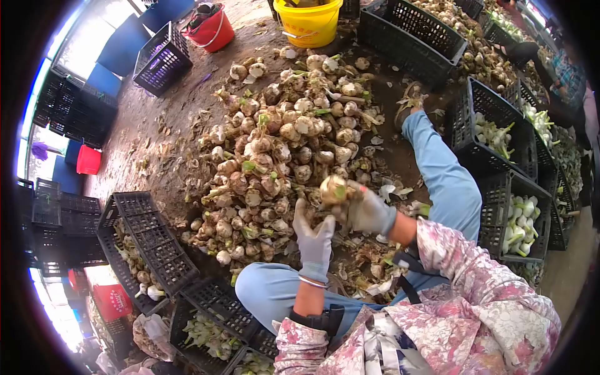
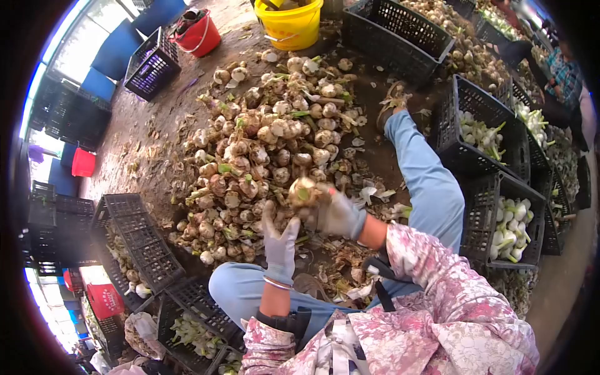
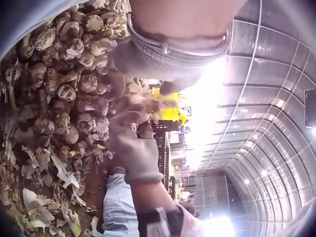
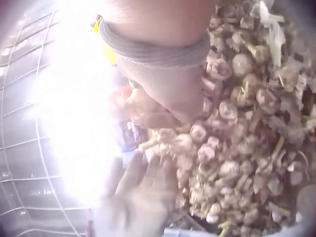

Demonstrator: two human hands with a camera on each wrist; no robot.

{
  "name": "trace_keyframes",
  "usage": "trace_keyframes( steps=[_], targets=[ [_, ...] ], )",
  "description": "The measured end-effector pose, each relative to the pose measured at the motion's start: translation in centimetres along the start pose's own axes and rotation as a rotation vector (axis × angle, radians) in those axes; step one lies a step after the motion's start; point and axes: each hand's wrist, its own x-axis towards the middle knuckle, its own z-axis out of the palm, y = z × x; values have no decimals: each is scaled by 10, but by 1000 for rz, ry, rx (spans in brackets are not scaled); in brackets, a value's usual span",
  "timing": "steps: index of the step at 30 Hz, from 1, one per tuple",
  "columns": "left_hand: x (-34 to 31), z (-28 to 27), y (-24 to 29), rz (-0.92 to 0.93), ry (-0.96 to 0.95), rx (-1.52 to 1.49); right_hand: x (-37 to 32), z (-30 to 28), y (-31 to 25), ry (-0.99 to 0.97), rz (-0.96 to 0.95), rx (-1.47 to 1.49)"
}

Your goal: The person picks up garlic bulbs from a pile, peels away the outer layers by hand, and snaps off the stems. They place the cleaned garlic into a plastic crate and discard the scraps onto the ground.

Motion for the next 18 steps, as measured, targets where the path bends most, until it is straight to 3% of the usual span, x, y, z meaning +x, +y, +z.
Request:
trace_keyframes(
  steps=[1,3,5,6,7,8,9,11,12,15,18],
  targets=[
    [2,-5,-5,327,-65,673,-14,17,14,46,12,-38],
    [-3,7,-1,88,-257,211,-45,19,38,-16,-44,-177],
    [-9,13,5,40,-286,165,-63,15,37,51,-165,-390],
    [-11,14,2,111,-251,203,-73,15,33,52,-171,-389],
    [-12,14,-1,183,-216,240,-83,17,27,178,-243,-575],
    [-11,12,6,471,-177,718,-91,20,24,307,-314,-760],
    [-14,16,10,474,-182,718,-93,24,25,308,-319,-759],
    [-25,26,20,647,-93,1039,-92,31,32,421,-472,-942],
    [-28,28,18,658,-124,1067,-90,29,35,401,-474,-797],
    [-36,34,19,720,-220,1123,-87,41,34,452,-524,-855],
    [-41,30,17,611,-249,1122,-92,42,35,436,-501,-826]
  ],
)
